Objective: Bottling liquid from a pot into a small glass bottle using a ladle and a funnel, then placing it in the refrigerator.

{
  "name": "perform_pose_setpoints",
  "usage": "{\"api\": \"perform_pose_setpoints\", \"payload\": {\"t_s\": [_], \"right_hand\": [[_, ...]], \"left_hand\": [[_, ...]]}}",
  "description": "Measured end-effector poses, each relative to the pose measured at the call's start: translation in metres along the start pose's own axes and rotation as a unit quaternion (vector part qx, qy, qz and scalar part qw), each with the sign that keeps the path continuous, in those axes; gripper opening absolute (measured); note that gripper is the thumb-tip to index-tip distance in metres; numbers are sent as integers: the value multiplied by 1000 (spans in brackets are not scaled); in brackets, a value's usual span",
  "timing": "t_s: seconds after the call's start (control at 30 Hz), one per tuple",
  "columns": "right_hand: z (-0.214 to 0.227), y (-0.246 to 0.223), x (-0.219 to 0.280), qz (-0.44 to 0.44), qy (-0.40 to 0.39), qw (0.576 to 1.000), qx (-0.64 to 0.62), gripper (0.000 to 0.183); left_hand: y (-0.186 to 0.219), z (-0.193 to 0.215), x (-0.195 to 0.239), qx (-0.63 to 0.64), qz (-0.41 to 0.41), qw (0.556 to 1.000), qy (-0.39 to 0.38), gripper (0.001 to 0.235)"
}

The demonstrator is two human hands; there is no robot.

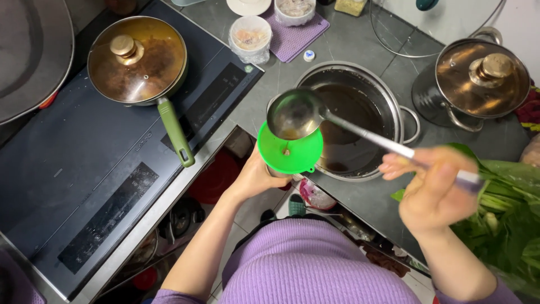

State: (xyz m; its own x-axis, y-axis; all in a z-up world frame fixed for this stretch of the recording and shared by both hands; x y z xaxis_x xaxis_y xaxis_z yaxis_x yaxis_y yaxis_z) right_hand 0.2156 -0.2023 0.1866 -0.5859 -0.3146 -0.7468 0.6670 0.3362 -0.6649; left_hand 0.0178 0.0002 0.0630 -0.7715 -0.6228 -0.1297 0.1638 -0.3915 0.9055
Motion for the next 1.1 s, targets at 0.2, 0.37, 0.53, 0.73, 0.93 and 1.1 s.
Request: {"api": "perform_pose_setpoints", "payload": {"t_s": [0.2,0.37,0.53,0.73,0.93,1.1], "right_hand": [[24,11,-19,-190,97,976,34,39],[47,43,-12,-220,69,962,148,43],[55,64,2,-264,16,929,257,44],[59,81,5,-329,-2,909,257,45],[64,101,8,-314,-11,903,294,45],[83,147,27,-241,1,958,155,32]], "left_hand": [[3,0,3,32,19,999,29,58],[1,-1,3,57,-34,998,15,20],[1,-1,6,78,46,996,-4,30],[12,2,5,113,70,991,-8,27],[14,2,5,126,88,988,-15,30],[-28,-10,7,65,-40,996,35,37]]}}
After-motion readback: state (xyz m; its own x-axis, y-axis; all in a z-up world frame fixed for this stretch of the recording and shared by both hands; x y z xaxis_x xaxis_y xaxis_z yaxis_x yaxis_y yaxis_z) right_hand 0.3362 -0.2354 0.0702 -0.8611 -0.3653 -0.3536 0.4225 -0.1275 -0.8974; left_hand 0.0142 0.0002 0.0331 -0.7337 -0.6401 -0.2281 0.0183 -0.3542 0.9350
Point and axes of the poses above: each hand's wrist, its own x-axis away from the middle knuckle, its own z-axis out of the back of the hand, y = z × x, the point moved 1 cm from there along -x, towards the middle knuckle, and after that the axes turned 7 degrees about y, right-handed, at the moved point
